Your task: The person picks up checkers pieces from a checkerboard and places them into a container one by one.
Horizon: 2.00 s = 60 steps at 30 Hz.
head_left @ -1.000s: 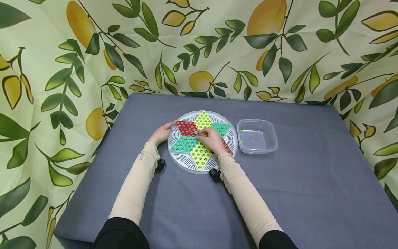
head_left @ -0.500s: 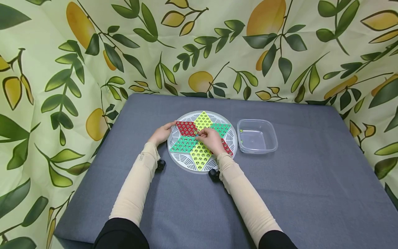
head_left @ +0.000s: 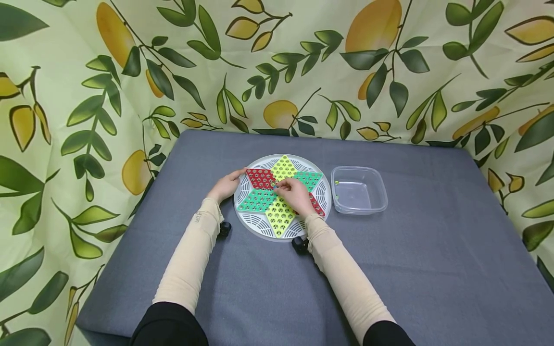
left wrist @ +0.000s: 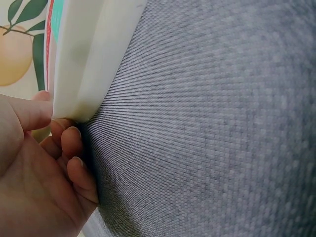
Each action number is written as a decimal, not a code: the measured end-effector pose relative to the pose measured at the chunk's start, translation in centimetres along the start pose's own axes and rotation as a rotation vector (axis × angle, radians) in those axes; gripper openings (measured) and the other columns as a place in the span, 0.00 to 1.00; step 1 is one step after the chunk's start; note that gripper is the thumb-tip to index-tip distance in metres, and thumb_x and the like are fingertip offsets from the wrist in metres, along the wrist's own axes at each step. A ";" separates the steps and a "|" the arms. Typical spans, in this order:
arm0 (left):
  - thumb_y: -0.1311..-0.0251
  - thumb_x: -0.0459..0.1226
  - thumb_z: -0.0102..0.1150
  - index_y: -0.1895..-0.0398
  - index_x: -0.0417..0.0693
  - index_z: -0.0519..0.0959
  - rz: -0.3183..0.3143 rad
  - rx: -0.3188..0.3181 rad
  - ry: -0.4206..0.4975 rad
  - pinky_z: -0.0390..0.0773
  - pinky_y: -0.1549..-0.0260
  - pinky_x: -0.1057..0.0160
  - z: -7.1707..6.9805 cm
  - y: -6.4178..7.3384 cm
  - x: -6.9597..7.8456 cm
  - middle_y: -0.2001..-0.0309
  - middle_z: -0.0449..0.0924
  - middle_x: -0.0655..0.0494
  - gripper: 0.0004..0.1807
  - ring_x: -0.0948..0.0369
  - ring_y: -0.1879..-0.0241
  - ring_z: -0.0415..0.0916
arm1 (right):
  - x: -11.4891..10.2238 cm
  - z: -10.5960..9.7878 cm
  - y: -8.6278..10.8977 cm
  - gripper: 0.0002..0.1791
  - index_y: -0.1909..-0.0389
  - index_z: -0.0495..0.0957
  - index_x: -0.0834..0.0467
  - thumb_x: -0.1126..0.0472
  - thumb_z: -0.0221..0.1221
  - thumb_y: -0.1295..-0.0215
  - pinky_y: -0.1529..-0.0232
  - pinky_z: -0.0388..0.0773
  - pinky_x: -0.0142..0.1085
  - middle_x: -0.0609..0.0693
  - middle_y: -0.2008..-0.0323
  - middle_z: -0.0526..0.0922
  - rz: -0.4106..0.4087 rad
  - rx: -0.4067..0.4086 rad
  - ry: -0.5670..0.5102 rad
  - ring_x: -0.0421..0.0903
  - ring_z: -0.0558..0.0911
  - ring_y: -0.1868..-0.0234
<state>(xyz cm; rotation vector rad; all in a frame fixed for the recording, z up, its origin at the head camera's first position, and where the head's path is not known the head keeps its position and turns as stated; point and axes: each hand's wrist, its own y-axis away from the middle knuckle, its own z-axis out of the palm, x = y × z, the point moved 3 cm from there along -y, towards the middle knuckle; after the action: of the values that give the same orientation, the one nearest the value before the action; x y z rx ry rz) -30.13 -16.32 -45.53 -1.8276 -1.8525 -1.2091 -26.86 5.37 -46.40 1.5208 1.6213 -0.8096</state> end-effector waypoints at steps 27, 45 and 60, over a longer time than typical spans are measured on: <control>0.28 0.41 0.30 0.28 0.64 0.53 0.015 0.003 -0.020 0.46 0.28 0.50 0.1 0.2 0.0 0.26 0.49 0.57 0.26 0.51 0.26 0.43 | -0.6 -3.2 1.5 0.14 0.53 0.78 0.54 0.54 0.60 0.38 0.61 0.74 0.31 0.52 0.61 0.82 -0.007 -0.047 -0.123 0.44 0.78 0.61; 0.29 0.40 0.30 0.28 0.64 0.52 0.002 0.000 -0.020 0.46 0.28 0.50 0.2 0.3 0.1 0.26 0.48 0.54 0.26 0.50 0.26 0.43 | -1.1 -8.2 3.8 0.17 0.50 0.78 0.58 0.55 0.59 0.37 0.64 0.72 0.28 0.52 0.63 0.80 -0.058 0.029 -0.186 0.52 0.77 0.62; 0.28 0.40 0.29 0.28 0.63 0.53 0.010 0.010 -0.033 0.47 0.28 0.50 0.1 0.3 0.1 0.26 0.49 0.54 0.26 0.50 0.26 0.43 | 1.3 -11.7 4.3 0.19 0.50 0.77 0.60 0.53 0.59 0.37 0.66 0.70 0.25 0.42 0.67 0.76 -0.011 0.119 -0.148 0.36 0.73 0.67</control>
<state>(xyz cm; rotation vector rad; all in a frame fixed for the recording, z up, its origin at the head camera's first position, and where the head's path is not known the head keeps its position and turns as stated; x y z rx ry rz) -29.80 -16.18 -45.41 -1.8599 -1.8608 -1.1706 -23.84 16.41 -41.26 1.4965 1.4970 -1.0164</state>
